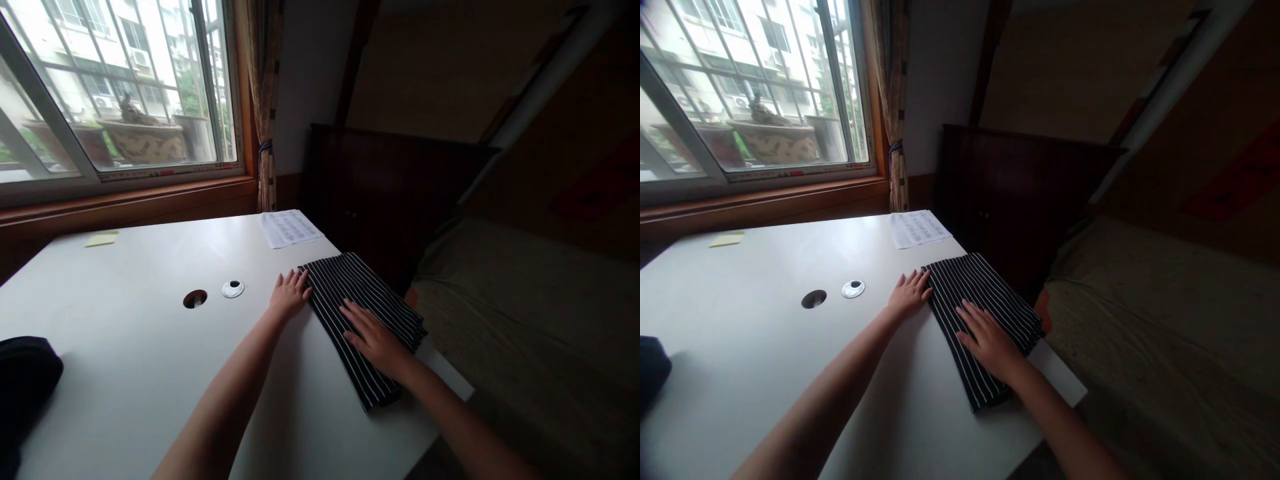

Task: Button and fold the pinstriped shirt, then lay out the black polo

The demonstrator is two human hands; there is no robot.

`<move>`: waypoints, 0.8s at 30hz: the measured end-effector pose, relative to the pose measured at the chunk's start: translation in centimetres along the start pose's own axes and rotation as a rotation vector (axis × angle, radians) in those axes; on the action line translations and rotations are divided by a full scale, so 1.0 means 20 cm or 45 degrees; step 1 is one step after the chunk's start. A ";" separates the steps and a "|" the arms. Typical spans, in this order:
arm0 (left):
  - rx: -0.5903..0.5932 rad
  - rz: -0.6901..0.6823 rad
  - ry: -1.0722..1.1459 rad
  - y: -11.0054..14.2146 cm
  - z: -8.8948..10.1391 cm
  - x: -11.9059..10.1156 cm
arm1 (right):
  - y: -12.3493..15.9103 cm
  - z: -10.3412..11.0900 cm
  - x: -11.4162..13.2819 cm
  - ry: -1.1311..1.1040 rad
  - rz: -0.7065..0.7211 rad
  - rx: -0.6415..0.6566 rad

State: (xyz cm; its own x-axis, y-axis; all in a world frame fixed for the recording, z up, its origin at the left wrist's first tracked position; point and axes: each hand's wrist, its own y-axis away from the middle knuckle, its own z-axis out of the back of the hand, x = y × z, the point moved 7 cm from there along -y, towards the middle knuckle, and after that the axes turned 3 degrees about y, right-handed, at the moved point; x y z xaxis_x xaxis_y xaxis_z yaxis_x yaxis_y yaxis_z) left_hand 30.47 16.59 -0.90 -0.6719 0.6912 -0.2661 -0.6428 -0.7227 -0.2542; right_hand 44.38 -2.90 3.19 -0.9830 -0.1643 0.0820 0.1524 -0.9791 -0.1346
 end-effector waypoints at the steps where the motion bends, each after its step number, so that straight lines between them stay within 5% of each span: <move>1: 0.003 0.005 -0.004 0.00 0.00 0.00 | -0.01 0.01 -0.07 0.030 -0.050 -0.048; 5: 0.018 0.020 -0.013 0.01 -0.01 0.01 | 0.03 -0.04 -0.39 0.211 -0.286 -0.132; 9: 0.026 0.031 -0.015 0.01 -0.01 0.01 | 0.19 -0.14 -0.58 0.256 -0.471 -0.186; 17: 0.051 0.055 -0.019 0.03 -0.01 0.02 | 0.44 -0.11 -0.50 0.191 -0.532 -0.329; 24: 0.074 0.066 -0.042 0.11 0.02 0.07 | 0.50 -0.01 -0.49 0.128 -0.613 -0.377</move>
State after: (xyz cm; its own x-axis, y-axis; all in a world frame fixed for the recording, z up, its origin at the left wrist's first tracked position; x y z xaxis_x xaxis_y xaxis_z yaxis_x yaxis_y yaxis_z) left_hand 28.10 15.98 -1.48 -0.7160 0.6530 -0.2468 -0.6262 -0.7571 -0.1865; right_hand 55.42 -10.99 0.79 -0.9417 0.3180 0.1099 -0.3355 -0.8632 -0.3773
